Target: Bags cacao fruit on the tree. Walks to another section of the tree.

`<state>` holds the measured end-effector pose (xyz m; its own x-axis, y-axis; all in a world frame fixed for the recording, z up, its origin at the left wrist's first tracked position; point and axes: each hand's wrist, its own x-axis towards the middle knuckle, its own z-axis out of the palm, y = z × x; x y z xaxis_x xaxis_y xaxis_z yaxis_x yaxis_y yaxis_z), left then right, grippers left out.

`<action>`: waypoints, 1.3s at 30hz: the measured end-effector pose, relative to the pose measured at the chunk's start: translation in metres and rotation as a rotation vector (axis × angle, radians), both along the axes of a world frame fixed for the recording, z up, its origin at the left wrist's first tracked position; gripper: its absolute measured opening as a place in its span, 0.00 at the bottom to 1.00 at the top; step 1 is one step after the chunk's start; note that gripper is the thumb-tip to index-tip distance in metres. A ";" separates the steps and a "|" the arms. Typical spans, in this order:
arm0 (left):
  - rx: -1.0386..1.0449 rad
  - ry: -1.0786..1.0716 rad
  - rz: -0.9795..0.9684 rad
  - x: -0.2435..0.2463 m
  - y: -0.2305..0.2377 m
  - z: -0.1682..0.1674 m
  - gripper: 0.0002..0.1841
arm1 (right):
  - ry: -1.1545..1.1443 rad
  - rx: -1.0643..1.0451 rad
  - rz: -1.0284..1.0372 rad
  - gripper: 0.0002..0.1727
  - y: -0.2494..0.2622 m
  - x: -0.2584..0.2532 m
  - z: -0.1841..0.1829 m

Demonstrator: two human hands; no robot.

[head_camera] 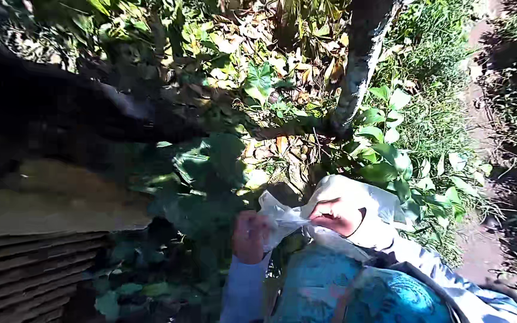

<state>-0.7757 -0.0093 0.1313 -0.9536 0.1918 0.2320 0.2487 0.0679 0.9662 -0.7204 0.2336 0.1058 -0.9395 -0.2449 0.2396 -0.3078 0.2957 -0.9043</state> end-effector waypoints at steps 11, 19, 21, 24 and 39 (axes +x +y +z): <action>-0.390 0.320 -0.713 -0.323 0.178 0.063 0.12 | 0.225 -0.060 -0.119 0.41 0.147 -0.300 0.074; -0.332 0.254 -0.889 -0.449 0.251 0.154 0.12 | 0.380 0.012 -0.022 0.25 0.228 -0.390 0.147; -0.247 0.241 -1.025 -0.466 0.264 0.164 0.17 | 0.434 0.058 -0.073 0.26 0.234 -0.391 0.165; -0.178 0.474 -1.173 -0.494 0.286 0.161 0.17 | 0.396 0.112 -0.313 0.23 0.238 -0.386 0.181; -0.644 0.777 -1.367 -0.714 0.361 0.195 0.13 | -0.158 0.580 -0.847 0.14 0.232 -0.508 0.202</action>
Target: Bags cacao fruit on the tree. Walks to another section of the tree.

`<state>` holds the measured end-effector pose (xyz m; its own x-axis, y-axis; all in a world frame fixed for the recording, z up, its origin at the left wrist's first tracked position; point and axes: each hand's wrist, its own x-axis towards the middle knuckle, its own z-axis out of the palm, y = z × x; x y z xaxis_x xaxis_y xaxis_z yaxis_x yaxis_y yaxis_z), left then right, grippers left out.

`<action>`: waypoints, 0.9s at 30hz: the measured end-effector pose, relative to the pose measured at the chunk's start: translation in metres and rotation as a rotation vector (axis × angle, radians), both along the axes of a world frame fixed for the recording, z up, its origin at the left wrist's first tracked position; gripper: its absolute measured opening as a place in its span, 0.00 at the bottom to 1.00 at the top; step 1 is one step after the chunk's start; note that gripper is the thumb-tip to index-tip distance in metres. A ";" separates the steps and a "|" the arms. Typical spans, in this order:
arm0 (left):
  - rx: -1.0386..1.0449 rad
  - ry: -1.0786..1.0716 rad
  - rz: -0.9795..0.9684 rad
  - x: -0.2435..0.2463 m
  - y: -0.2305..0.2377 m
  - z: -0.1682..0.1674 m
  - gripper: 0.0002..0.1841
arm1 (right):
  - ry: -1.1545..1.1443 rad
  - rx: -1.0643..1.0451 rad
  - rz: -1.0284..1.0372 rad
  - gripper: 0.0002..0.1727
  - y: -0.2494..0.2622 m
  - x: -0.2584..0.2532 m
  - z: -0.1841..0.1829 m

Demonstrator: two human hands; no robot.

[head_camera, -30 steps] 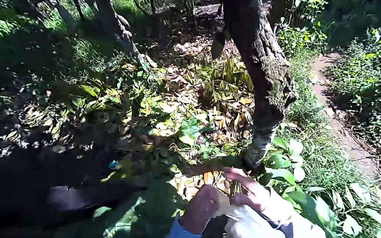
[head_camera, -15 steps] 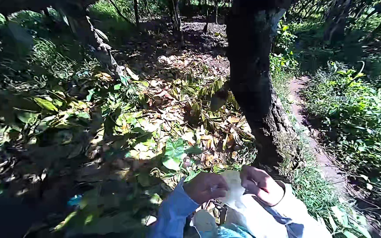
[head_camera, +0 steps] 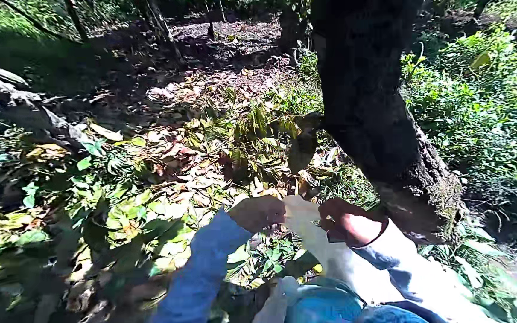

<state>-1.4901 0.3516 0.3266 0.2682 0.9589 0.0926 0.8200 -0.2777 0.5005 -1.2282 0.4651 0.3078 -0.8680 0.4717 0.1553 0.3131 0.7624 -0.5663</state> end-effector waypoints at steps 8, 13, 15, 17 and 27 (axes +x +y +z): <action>0.163 0.243 -0.281 -0.079 0.072 0.037 0.12 | -0.353 0.009 -0.357 0.19 -0.006 -0.086 0.067; 0.363 0.256 -0.512 -0.079 0.120 0.063 0.10 | -0.120 0.123 -0.637 0.13 -0.021 -0.081 0.076; 0.448 0.296 -0.598 -0.073 0.132 0.078 0.09 | -0.008 0.178 -0.732 0.11 -0.027 -0.078 0.077; 0.541 0.302 -0.678 -0.066 0.141 0.092 0.08 | 0.044 0.216 -0.763 0.09 -0.028 -0.075 0.081; 0.629 0.031 -0.672 -0.056 0.186 0.134 0.15 | 0.494 0.787 -0.774 0.04 -0.037 -0.069 0.124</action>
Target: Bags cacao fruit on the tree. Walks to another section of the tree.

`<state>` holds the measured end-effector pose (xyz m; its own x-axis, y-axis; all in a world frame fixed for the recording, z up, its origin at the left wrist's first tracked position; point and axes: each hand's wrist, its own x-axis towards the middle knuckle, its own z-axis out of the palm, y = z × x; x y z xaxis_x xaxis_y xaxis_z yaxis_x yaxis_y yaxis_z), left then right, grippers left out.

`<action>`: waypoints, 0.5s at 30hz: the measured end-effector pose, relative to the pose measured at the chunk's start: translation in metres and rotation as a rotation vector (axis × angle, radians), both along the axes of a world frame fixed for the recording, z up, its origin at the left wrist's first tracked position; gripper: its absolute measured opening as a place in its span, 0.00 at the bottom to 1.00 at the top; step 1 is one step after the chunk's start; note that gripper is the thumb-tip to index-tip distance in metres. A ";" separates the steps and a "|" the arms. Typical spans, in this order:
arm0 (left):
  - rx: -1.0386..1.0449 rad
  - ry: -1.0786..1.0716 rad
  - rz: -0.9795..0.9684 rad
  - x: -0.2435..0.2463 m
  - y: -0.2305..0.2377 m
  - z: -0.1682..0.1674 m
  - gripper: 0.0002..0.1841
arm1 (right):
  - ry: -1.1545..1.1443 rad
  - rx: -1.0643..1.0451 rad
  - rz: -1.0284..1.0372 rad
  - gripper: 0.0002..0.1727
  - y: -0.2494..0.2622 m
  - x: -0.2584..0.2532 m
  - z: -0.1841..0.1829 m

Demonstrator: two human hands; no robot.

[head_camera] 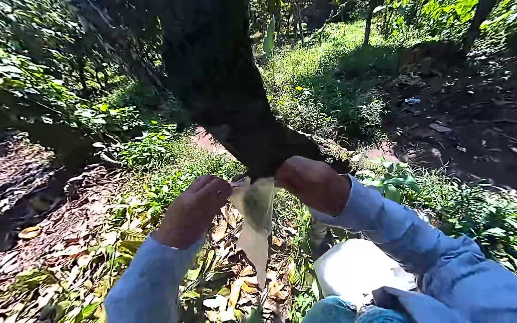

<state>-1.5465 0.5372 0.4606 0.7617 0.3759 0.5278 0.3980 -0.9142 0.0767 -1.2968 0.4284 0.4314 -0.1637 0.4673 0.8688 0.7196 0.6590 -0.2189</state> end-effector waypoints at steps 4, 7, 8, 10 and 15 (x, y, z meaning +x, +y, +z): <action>-0.198 -0.112 -0.050 0.021 0.006 -0.005 0.15 | 0.169 -0.034 0.184 0.07 -0.003 0.011 0.008; -0.275 -0.135 -0.082 0.028 0.019 -0.010 0.12 | 0.382 -0.226 0.543 0.12 0.004 0.013 -0.002; -0.307 -0.133 -0.097 0.029 0.022 -0.011 0.11 | 0.442 -0.271 0.649 0.11 0.007 0.010 -0.007; -0.360 -0.140 -0.144 0.029 0.027 -0.011 0.10 | 0.499 -0.291 0.722 0.12 0.010 0.005 -0.014; -0.185 -0.062 -0.121 0.011 0.028 0.004 0.18 | 0.476 -0.203 0.432 0.09 0.018 -0.003 -0.025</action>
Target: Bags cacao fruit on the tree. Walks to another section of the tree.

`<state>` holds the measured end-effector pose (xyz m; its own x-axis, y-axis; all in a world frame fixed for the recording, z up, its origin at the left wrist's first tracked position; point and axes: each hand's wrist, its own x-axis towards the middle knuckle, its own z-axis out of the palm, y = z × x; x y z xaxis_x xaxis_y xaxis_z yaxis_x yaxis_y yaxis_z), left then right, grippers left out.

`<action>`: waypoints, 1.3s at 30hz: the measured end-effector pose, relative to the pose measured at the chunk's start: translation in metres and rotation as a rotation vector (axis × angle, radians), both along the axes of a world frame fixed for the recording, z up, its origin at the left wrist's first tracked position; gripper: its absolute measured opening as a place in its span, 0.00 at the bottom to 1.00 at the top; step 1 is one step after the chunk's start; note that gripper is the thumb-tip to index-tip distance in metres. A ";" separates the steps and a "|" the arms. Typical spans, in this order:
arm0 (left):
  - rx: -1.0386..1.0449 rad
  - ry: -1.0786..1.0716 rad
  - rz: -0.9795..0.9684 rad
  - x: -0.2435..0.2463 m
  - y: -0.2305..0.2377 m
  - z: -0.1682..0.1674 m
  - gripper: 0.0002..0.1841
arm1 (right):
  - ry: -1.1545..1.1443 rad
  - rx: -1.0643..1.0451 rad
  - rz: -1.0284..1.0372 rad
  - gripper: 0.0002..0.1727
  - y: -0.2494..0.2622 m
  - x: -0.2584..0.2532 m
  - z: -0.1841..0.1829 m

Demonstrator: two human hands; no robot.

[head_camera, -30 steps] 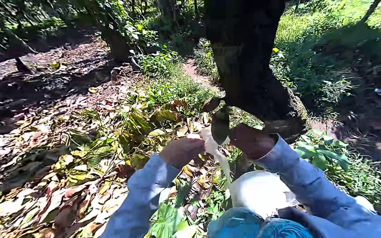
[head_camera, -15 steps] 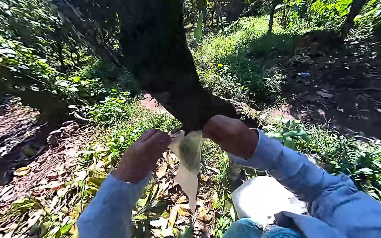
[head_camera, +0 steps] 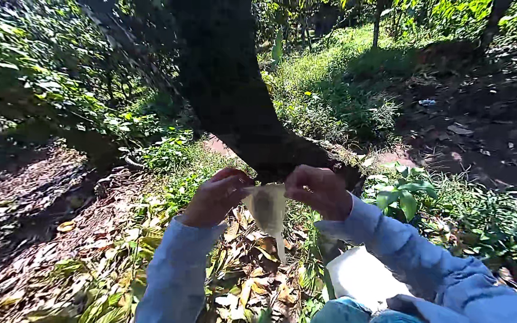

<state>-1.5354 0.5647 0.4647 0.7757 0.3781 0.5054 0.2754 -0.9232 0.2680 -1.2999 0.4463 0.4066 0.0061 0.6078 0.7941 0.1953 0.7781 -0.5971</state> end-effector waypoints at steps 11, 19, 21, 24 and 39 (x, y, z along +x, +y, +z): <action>-0.590 -0.620 0.018 0.043 -0.060 -0.013 0.09 | -0.091 0.136 -0.330 0.08 0.004 -0.041 -0.013; 0.100 -0.450 0.229 0.055 -0.060 -0.038 0.12 | 0.024 0.211 -0.438 0.06 0.006 -0.056 -0.019; 0.185 -0.453 0.226 0.055 -0.062 -0.044 0.10 | 0.067 0.204 -0.421 0.05 0.007 -0.058 -0.020; 0.256 -0.423 0.254 0.049 -0.066 -0.048 0.11 | 0.096 0.195 -0.351 0.05 0.007 -0.062 -0.024; 0.529 -0.557 0.149 0.037 -0.052 -0.080 0.07 | 0.340 -0.019 -0.365 0.12 0.015 -0.076 -0.026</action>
